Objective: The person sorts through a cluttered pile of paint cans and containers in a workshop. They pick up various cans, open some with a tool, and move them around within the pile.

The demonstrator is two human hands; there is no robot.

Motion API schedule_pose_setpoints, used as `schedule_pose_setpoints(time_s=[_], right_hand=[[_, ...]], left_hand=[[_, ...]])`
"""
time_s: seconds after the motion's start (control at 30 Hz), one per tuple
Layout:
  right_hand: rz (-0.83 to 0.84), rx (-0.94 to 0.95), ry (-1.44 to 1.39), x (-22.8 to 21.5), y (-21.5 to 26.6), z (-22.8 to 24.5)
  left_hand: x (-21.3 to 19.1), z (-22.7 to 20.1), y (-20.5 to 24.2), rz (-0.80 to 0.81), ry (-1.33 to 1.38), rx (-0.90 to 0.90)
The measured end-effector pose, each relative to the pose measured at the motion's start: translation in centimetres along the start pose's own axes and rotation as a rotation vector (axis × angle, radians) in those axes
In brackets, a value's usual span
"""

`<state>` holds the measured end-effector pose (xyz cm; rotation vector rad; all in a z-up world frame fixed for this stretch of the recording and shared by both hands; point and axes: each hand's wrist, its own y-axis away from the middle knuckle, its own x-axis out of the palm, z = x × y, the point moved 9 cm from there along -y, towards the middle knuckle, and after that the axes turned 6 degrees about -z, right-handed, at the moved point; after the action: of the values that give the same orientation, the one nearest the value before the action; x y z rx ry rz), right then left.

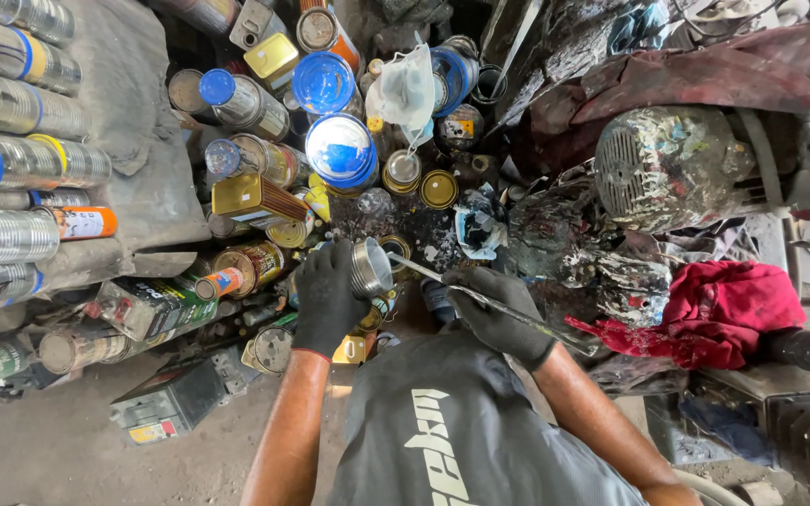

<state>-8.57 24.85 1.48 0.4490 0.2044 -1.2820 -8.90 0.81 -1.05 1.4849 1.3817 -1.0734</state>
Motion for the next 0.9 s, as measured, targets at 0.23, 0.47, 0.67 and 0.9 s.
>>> schedule_pose_setpoints(time_s=[0.23,0.47,0.67,0.9], right_hand=[[-0.01,-0.094,0.035,1.0,-0.8,0.9],[0.019,-0.168,0.084,2.6,-1.5,2.5],[0.09,-0.212,0.116,4.7,-2.0,2.8],[0.103,-0.271,0.204,5.4,-2.0,4.2]], left_hand=[[-0.1,0.0,0.3,-0.004,-0.006,0.005],[-0.2,0.5,1.1,-0.042,0.017,-0.002],[1.5,1.8,1.9,-0.061,0.04,-0.031],[4.1,3.4,3.9,-0.332,0.297,-0.086]])
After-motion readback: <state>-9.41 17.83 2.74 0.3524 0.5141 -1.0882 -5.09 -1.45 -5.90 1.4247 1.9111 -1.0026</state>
